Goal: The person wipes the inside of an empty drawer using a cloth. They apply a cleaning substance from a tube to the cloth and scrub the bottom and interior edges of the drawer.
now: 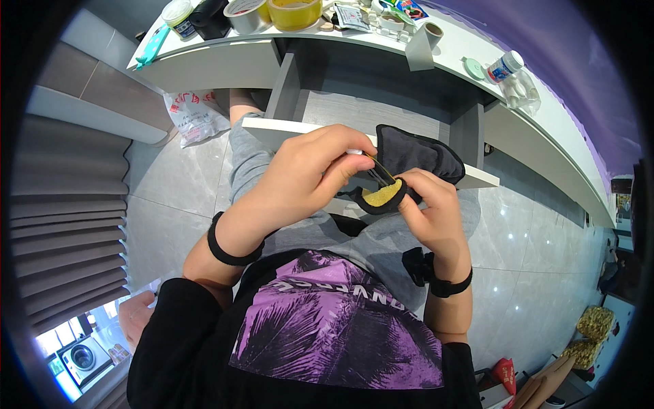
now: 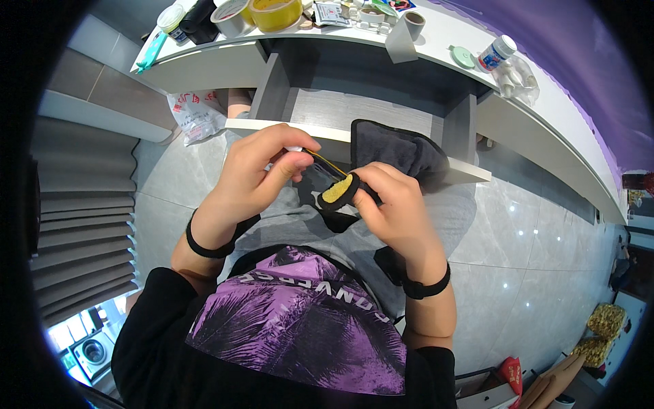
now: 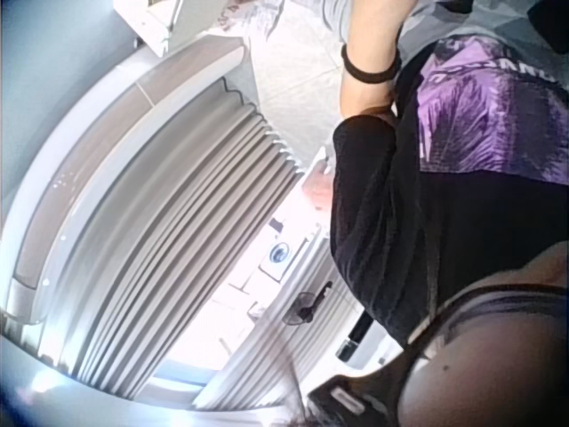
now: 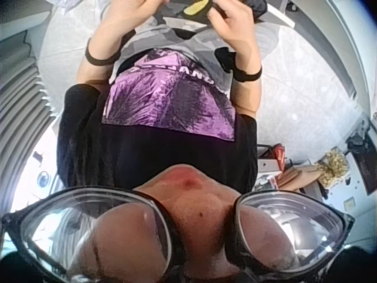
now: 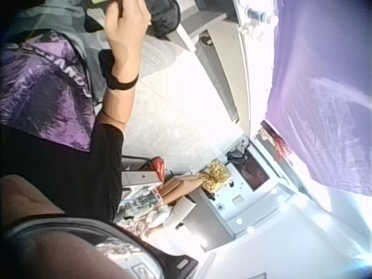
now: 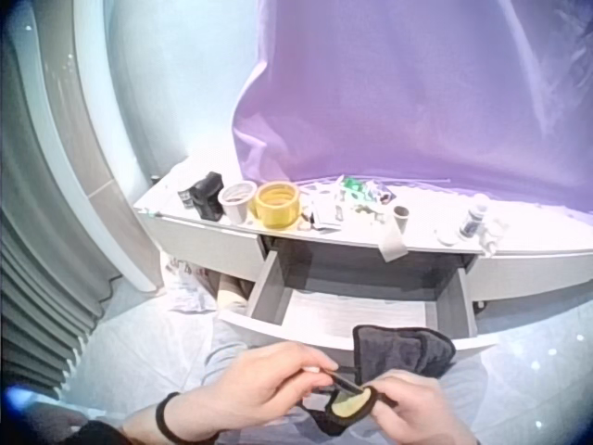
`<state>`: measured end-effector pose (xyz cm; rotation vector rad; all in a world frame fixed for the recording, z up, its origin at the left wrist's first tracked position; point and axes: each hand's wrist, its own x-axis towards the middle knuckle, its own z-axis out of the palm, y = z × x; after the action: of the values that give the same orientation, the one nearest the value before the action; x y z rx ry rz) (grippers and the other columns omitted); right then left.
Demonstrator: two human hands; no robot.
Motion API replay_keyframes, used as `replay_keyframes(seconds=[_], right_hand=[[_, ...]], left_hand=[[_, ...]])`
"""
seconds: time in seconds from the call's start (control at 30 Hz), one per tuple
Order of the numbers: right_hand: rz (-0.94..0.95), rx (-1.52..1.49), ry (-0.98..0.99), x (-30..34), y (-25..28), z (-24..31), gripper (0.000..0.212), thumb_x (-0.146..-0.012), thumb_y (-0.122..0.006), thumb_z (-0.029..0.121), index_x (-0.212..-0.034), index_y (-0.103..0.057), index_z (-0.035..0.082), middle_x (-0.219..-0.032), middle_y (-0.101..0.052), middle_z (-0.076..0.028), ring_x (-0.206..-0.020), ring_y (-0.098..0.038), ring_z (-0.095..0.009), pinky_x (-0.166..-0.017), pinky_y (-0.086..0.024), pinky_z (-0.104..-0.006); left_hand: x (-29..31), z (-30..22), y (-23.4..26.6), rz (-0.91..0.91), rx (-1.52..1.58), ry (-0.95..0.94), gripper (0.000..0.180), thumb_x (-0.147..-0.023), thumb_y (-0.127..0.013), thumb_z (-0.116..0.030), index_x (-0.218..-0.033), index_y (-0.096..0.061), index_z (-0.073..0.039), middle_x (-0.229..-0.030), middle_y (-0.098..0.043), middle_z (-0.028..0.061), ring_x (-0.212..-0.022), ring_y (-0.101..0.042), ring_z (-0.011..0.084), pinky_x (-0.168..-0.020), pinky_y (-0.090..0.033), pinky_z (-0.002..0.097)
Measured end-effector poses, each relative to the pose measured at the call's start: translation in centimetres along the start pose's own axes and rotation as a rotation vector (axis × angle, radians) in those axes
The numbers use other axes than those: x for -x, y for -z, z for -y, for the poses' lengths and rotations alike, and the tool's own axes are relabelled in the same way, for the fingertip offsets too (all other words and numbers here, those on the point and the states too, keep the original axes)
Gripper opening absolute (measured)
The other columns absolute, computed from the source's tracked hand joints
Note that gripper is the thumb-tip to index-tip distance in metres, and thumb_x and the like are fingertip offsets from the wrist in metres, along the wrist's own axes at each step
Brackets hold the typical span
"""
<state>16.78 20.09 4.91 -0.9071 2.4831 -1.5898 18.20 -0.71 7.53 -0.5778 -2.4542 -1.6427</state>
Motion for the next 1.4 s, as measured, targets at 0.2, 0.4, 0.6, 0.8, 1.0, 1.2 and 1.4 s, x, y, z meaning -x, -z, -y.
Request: replay_keyframes(seconds=[0.2, 0.4, 0.6, 0.8, 1.0, 1.2, 1.4], right_hand=[[-0.010, 0.007, 0.038, -0.2, 0.0, 0.3, 0.010, -0.071, -0.054, -0.003, -0.080, -0.056, -0.005, -0.071, -0.054, -0.013, -0.063, -0.053, -0.025, -0.058, -0.043, -0.0305], [-0.036, -0.076, 0.086, -0.6, -0.1, 0.1, 0.007, -0.072, -0.056, -0.003, -0.079, -0.056, -0.005, -0.070, -0.054, -0.013, -0.062, -0.053, -0.025, -0.057, -0.042, -0.0303], [-0.051, -0.017, 0.023, -0.3, -0.2, -0.5, 0.009, -0.073, -0.057, -0.002, -0.081, -0.056, -0.005, -0.071, -0.054, -0.013, -0.063, -0.053, -0.026, -0.057, -0.043, -0.0311], [-0.107, 0.067, 0.075, -0.5, -0.4, -0.5, 0.014, -0.073, -0.057, -0.001, -0.086, -0.055, -0.004, -0.074, -0.055, -0.015, -0.065, -0.054, -0.028, -0.059, -0.044, -0.0314], [-0.072, -0.003, 0.014, -0.3, -0.4, -0.1, 0.013, -0.075, -0.056, 0.000, -0.088, -0.055, -0.004, -0.076, -0.055, -0.015, -0.067, -0.055, -0.028, -0.061, -0.044, -0.0308], [-0.026, -0.022, -0.008, -0.3, -0.3, -0.4, 0.013, -0.077, -0.054, 0.000, -0.090, -0.054, -0.004, -0.077, -0.055, -0.014, -0.068, -0.055, -0.028, -0.061, -0.044, -0.0306], [-0.013, -0.005, 0.011, -0.6, -0.2, -0.2, 0.012, -0.078, -0.054, 0.000, -0.090, -0.054, -0.003, -0.077, -0.055, -0.013, -0.068, -0.055, -0.027, -0.062, -0.043, -0.0299]], left_hand=[[-0.2, 0.4, -0.2, 0.033, 0.241, 0.144, 0.027, -0.084, -0.060, -0.003, -0.109, -0.050, -0.001, -0.079, -0.057, 0.0054, -0.062, -0.056, 0.0074, -0.055, -0.045, 0.0195], [-0.3, 2.0, -2.0, 0.241, 0.356, 0.318, 0.019, -0.084, -0.062, -0.009, -0.099, -0.056, 0.002, -0.079, -0.055, 0.0046, -0.066, -0.057, 0.0077, -0.055, -0.047, 0.0208], [0.0, 2.8, -2.5, 0.192, 0.256, 0.213, 0.015, -0.085, -0.061, -0.011, -0.086, -0.058, 0.004, -0.080, -0.054, 0.0061, -0.065, -0.058, 0.0098, -0.054, -0.047, 0.0214], [-0.3, 2.6, -2.4, 0.167, 0.079, 0.115, 0.019, -0.086, -0.057, -0.016, -0.085, -0.051, 0.002, -0.079, -0.053, 0.0112, -0.067, -0.055, 0.0209, -0.058, -0.044, 0.0288], [-0.5, 2.6, -2.3, 0.220, 0.040, 0.086, 0.018, -0.087, -0.057, -0.015, -0.095, -0.052, 0.001, -0.079, -0.053, 0.0101, -0.068, -0.053, 0.0174, -0.057, -0.042, 0.0288], [-0.5, 3.1, -2.6, 0.166, 0.017, 0.010, 0.015, -0.083, -0.061, -0.014, -0.085, -0.057, 0.000, -0.072, -0.055, 0.0107, -0.062, -0.053, 0.0193, -0.055, -0.041, 0.0296], [-0.3, 2.6, -2.5, 0.106, -0.018, 0.045, 0.019, -0.079, -0.065, -0.014, -0.071, -0.056, 0.000, -0.061, -0.054, 0.0095, -0.053, -0.053, 0.0187, -0.049, -0.040, 0.0284]])
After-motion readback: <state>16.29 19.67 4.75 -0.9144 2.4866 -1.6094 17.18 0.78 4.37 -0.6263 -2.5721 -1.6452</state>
